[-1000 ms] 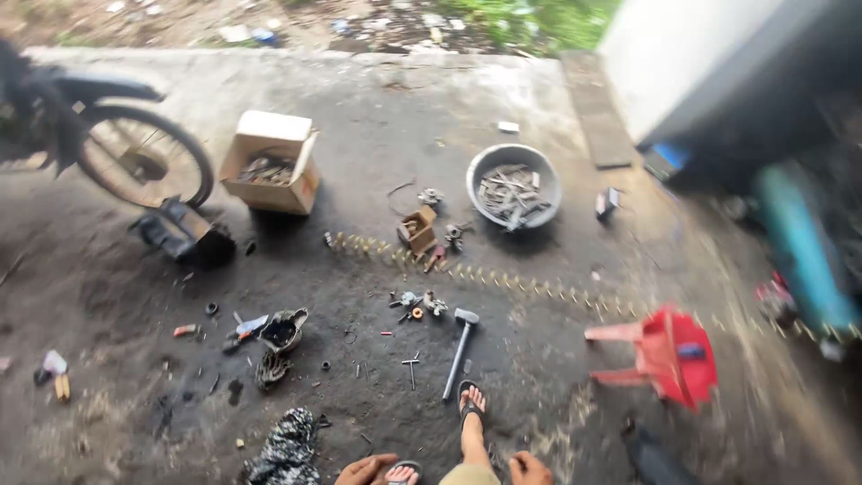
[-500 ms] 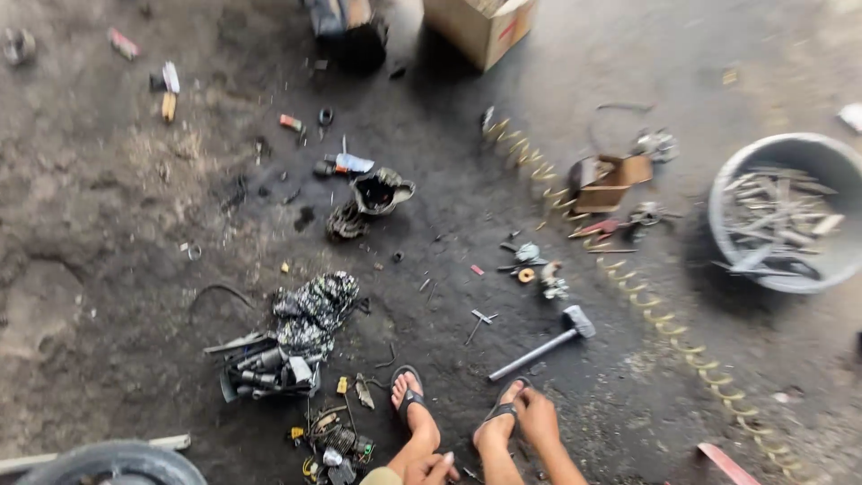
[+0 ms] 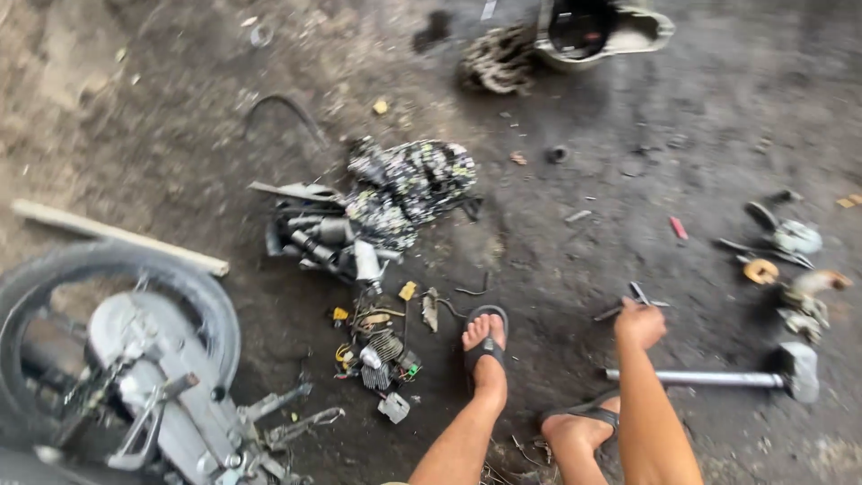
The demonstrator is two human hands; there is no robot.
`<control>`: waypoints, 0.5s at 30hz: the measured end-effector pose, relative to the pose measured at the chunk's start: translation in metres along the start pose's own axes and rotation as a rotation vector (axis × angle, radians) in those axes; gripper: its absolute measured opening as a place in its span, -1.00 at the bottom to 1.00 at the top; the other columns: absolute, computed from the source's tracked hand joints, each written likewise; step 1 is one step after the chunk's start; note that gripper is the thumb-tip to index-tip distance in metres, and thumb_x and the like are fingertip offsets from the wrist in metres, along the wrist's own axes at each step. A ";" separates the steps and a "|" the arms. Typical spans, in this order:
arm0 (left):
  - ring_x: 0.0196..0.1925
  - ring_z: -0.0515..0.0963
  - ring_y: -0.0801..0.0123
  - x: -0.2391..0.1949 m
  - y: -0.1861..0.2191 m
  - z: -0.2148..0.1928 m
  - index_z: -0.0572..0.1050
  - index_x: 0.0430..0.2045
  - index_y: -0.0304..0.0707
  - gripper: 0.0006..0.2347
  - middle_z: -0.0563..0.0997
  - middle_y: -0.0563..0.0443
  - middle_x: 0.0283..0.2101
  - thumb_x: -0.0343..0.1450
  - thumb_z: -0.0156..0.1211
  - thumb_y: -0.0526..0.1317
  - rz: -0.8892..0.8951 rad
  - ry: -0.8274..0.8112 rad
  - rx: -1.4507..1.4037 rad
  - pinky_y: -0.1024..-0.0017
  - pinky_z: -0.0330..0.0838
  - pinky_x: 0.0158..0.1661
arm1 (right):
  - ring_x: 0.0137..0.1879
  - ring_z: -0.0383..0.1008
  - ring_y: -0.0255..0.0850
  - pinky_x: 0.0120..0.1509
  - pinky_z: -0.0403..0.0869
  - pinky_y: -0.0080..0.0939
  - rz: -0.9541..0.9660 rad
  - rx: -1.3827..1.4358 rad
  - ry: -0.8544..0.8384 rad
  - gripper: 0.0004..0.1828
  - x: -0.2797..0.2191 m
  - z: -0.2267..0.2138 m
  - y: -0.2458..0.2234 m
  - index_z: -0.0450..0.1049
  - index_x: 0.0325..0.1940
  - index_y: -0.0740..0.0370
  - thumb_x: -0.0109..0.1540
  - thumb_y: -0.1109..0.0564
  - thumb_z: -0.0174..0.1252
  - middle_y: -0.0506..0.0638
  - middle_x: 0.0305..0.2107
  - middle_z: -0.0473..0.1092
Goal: The person works on the internal components of a motorcycle, specifically focusing on the area under the seat. They use a wrench to loosen and remove a bolt from a black rectangular component, likely a battery or fuse box, and then reinsert it.
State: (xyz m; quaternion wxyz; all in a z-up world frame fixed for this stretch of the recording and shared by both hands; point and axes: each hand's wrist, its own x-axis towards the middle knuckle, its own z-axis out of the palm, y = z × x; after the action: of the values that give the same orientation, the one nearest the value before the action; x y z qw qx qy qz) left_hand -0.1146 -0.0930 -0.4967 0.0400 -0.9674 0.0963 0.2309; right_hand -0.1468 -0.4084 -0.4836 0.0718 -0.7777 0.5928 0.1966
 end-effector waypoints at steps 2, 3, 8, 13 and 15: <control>-0.03 0.58 0.18 -0.002 0.000 -0.011 0.49 -0.18 -0.11 -0.78 0.62 0.03 -0.08 0.54 -0.16 -0.11 -0.051 -0.179 -0.155 0.15 0.45 -0.12 | -0.22 0.56 0.30 -0.05 0.49 0.23 -0.087 0.230 0.195 -0.62 -0.004 0.017 0.010 0.56 -0.34 0.37 0.24 -0.06 0.36 0.33 -0.37 0.53; -0.03 0.58 0.18 -0.005 -0.005 -0.014 0.49 -0.18 -0.11 -0.78 0.62 0.03 -0.08 0.54 -0.16 -0.11 -0.075 -0.184 -0.166 0.15 0.45 -0.12 | -0.22 0.56 0.30 -0.05 0.49 0.23 -0.111 0.218 0.190 -0.62 -0.016 0.022 0.013 0.56 -0.34 0.37 0.24 -0.06 0.36 0.33 -0.37 0.53; -0.09 0.60 0.14 -0.002 -0.019 -0.054 0.52 -0.32 -0.16 -0.69 0.64 -0.04 -0.21 0.60 -0.18 -0.04 -0.152 -0.122 -0.442 0.18 0.46 -0.07 | -0.39 0.51 -0.09 -0.24 0.48 -0.07 -0.181 0.650 -0.234 -0.81 -0.109 -0.070 -0.053 0.47 -0.23 0.39 0.31 0.15 0.15 0.18 -0.50 0.49; -0.26 0.54 0.20 -0.005 -0.049 -0.102 0.54 -0.26 -0.17 -0.77 0.57 -0.03 -0.31 0.52 -0.12 -0.14 -0.203 0.048 -0.661 0.20 0.38 -0.28 | -0.33 0.58 -0.20 -0.18 0.54 -0.21 -0.401 0.784 -0.517 -0.88 -0.278 -0.218 -0.122 0.48 -0.22 0.38 0.28 0.22 0.18 0.11 -0.44 0.56; -0.41 0.42 0.32 -0.081 -0.061 -0.190 0.56 -0.22 -0.23 -0.77 0.46 0.04 -0.45 0.52 -0.05 -0.14 -0.502 -0.020 -1.189 0.28 0.27 -0.41 | -0.31 0.62 -0.18 -0.14 0.57 -0.21 -0.411 0.816 -0.625 -0.88 -0.339 -0.257 -0.130 0.47 -0.19 0.38 0.27 0.23 0.18 0.12 -0.41 0.58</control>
State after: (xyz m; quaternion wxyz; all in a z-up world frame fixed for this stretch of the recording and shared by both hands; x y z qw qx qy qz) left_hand -0.0890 -0.0433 -0.2887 -0.4490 -0.8154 -0.2776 0.2375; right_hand -0.0413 -0.1567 -0.1327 0.5766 -0.6912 0.4074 0.1544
